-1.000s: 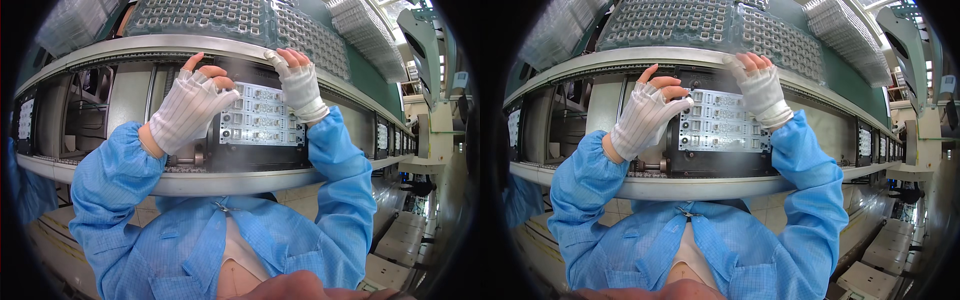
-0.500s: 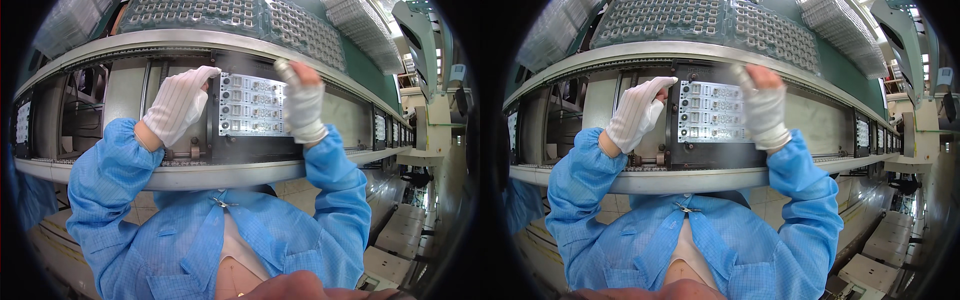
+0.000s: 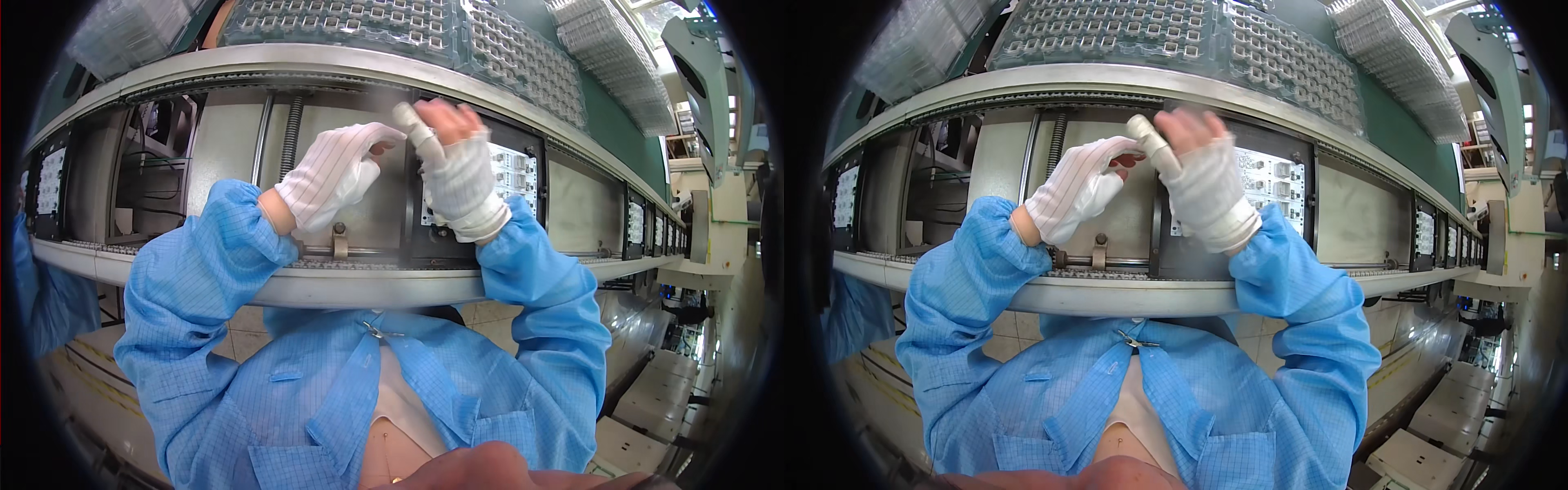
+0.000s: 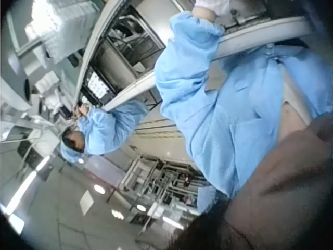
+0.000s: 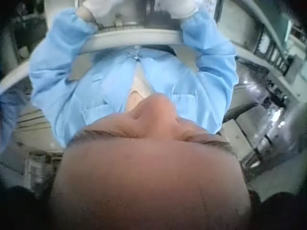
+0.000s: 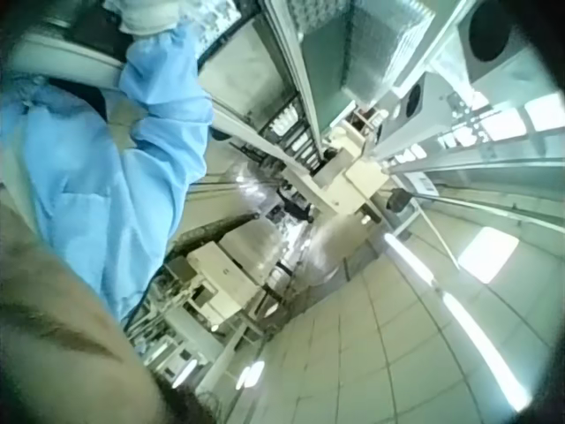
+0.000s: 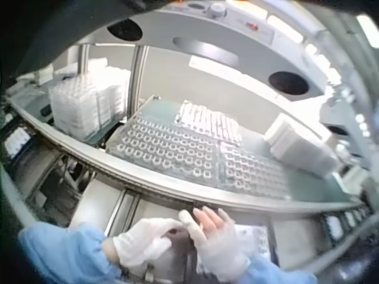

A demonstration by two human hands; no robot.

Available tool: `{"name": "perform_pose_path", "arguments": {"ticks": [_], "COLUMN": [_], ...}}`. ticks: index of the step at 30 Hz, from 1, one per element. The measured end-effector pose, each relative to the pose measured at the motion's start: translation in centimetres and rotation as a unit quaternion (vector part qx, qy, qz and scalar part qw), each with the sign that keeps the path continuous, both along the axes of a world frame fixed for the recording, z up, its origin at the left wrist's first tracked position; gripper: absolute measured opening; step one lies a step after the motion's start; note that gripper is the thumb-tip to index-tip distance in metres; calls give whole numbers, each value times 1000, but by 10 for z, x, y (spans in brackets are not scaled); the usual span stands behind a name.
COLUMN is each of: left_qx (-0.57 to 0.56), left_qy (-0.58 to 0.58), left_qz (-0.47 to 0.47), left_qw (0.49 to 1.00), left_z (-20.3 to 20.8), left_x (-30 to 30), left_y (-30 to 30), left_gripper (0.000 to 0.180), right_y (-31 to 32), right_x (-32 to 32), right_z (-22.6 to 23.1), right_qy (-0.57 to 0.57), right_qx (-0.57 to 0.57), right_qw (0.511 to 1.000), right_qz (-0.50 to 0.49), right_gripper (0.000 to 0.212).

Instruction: Assembling small electronic components onto a printed circuit board on a factory conveyor line.

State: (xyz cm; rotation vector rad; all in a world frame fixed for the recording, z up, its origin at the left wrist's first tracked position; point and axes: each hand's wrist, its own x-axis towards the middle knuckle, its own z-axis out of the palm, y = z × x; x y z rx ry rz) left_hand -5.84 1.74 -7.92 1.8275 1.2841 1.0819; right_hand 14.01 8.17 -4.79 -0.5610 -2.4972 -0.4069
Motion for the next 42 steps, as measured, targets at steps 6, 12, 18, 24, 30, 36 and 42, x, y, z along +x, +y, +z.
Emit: {"name": "perform_pose_path", "arguments": {"ticks": [6,12,18,24,30,36,42], "left_qx": [46,82,99,102,132,221,206], "left_qy": [32,82,107,122,143,212,191], "left_qz": [21,23,18,20,19,38,72], "left_qw": [998,993,989,987,981,951,957], "left_z": [-3,1,-1,2,6,-1,-1], "left_x": [-1,-3,-2,-1,18,43,60], "left_y": [6,5,5,2,5,7,11], "left_gripper": [37,38,36,35,30,29,20], "right_y": [39,50,64,86,92,76,36], "right_x": [-7,-10,-23,-21,-21,23,95], "right_z": [17,10,5,23,16,45,34], "right_qy": [114,77,46,133,96,200,120], "right_qx": [16,21,17,21,61,2,-90], "right_qw": [993,996,999,990,990,980,987], "right_qz": [-4,25,22,44,84,10,-63], "right_gripper": [57,56,46,43,42,59,67]}}
